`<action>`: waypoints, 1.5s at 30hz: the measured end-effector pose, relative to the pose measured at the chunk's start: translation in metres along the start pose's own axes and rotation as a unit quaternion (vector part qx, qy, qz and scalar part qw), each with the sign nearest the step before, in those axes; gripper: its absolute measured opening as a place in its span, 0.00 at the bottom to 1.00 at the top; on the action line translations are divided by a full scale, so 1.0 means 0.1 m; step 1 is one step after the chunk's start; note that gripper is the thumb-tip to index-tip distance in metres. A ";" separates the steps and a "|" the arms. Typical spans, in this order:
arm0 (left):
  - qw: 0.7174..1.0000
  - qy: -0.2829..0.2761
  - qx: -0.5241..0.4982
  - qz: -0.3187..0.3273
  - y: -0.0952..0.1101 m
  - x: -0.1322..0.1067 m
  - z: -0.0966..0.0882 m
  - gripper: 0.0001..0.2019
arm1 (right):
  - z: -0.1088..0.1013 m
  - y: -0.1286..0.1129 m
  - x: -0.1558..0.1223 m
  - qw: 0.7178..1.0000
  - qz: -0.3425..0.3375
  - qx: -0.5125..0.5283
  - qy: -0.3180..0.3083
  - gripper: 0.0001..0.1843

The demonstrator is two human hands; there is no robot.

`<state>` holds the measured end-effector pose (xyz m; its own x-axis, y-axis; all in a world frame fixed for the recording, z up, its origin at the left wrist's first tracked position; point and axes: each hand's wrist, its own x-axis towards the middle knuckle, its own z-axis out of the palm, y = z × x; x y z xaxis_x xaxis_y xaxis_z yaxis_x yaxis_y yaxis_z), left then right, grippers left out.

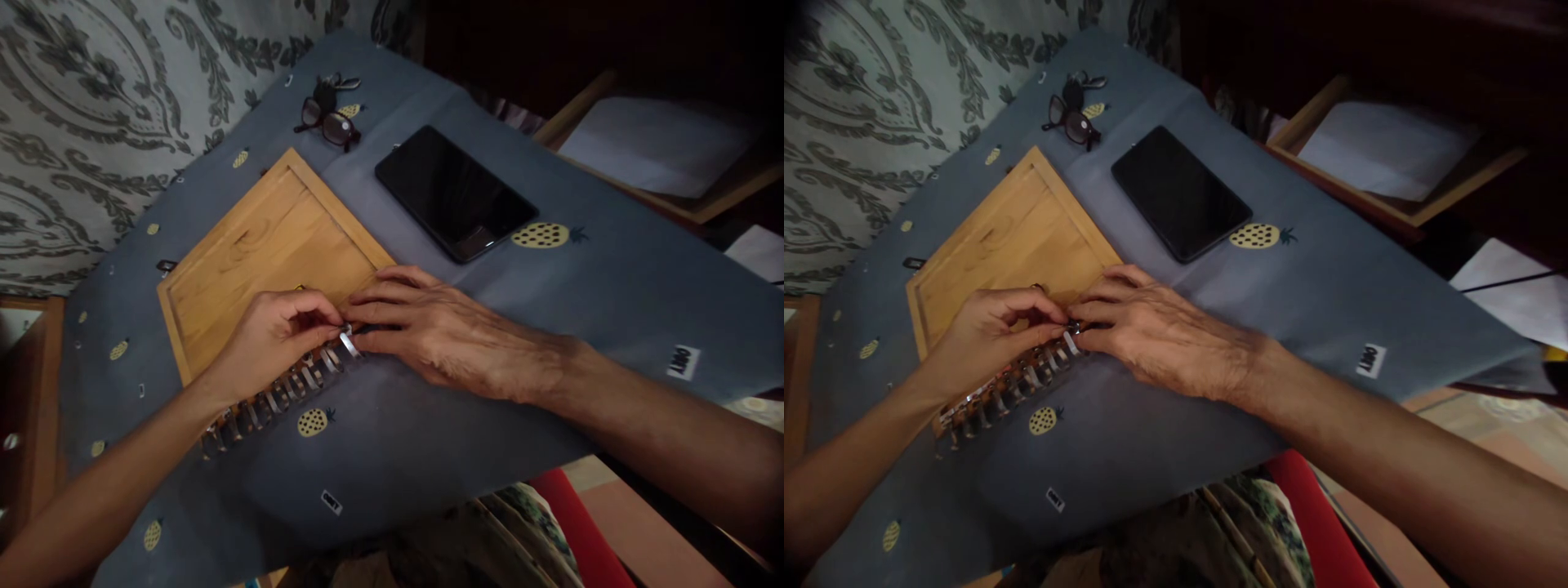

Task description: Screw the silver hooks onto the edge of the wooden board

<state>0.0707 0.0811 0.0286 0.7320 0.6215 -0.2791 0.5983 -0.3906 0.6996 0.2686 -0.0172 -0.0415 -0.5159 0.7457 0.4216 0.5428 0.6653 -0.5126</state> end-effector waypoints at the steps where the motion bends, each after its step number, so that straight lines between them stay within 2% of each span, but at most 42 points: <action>1: 1.000 0.002 0.009 0.005 0.00 0.00 0.00 0.03 | 0.00 0.00 0.00 1.000 -0.001 -0.001 0.001 0.20; 14: 0.996 0.008 0.071 0.054 -0.03 -0.02 0.01 0.04 | -0.01 0.00 0.00 1.000 0.002 0.002 -0.006 0.20; 29: 0.998 0.017 0.047 0.045 0.00 -0.03 0.04 0.04 | -0.01 0.00 0.00 1.000 0.006 0.010 -0.004 0.22; 37: 0.987 0.040 0.114 0.101 0.02 -0.04 0.04 0.05 | -0.02 0.00 0.00 1.000 0.002 0.006 -0.009 0.20; 45: 0.986 0.039 0.120 0.106 0.01 -0.05 0.04 0.05 | -0.01 0.00 0.01 1.000 0.004 0.008 -0.003 0.21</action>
<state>0.0686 0.0748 0.0282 0.8278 0.5546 -0.0847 0.5006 -0.6619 0.5579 0.2691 -0.0167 -0.0405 -0.5157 0.7502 0.4138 0.5365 0.6593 -0.5268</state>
